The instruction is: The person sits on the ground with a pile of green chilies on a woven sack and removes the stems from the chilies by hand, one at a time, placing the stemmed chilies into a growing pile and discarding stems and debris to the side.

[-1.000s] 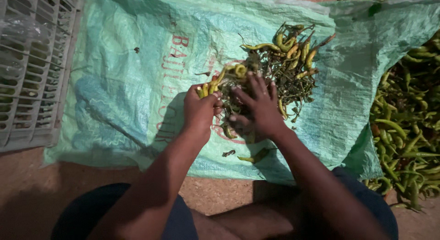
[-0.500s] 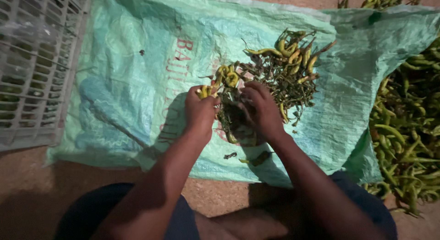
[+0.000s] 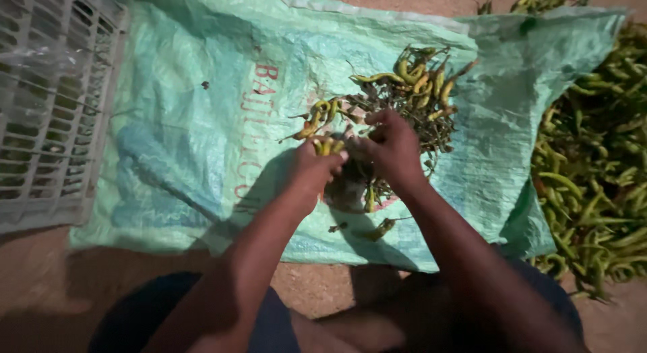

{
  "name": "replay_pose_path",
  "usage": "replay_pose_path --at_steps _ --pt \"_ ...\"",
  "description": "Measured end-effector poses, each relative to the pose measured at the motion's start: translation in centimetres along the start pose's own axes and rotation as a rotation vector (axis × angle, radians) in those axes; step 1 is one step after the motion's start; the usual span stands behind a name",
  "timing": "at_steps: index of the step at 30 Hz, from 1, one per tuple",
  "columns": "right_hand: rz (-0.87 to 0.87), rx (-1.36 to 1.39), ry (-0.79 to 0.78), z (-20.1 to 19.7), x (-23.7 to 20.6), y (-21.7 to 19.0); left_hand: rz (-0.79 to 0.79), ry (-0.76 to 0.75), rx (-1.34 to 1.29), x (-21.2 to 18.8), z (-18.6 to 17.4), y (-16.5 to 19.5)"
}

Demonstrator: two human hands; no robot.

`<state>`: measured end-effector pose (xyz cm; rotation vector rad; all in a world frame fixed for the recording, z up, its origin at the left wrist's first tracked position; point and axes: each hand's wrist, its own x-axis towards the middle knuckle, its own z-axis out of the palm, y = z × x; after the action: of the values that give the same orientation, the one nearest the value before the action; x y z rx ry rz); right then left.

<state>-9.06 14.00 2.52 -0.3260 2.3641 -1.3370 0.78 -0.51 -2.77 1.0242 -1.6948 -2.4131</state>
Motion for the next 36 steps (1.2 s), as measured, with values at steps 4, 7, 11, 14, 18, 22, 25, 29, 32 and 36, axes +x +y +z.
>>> replay_pose_path --at_steps 4,7,11,14,18,22,25,29,32,36 --pt "0.079 0.433 -0.061 -2.5 -4.3 1.0 0.076 -0.206 0.171 -1.2 1.0 -0.2" --pt "0.045 0.427 -0.035 -2.5 -5.8 1.6 0.167 -0.323 0.228 -2.2 1.1 0.5" --pt "-0.163 0.156 -0.01 -2.3 -5.5 1.8 0.194 -0.177 0.449 -2.8 1.3 1.7" --pt "-0.441 -0.159 0.007 -2.8 -4.3 1.2 0.267 -0.089 0.434 -3.1 1.4 2.2" --pt "-0.408 -0.191 -0.103 -3.5 -3.5 0.8 0.274 -0.147 0.573 -2.8 0.9 2.5" --pt "-0.159 0.09 -0.336 -4.7 -3.0 1.5 0.319 -0.357 0.526 -2.2 0.4 2.2" --pt "-0.018 0.273 -0.453 -5.3 -2.5 2.5 0.301 -0.476 0.488 -2.0 0.1 1.9" --pt "0.242 0.468 -0.372 -5.3 -1.5 4.1 0.309 -0.551 0.421 -2.0 -0.1 2.1" --pt "0.308 0.612 -0.146 -5.3 -0.6 4.9 0.236 -0.419 0.407 -2.0 -0.2 2.4" --pt "0.076 0.793 0.08 -6.9 -0.4 4.4 0.095 -0.178 0.122 -1.5 -0.6 3.0"
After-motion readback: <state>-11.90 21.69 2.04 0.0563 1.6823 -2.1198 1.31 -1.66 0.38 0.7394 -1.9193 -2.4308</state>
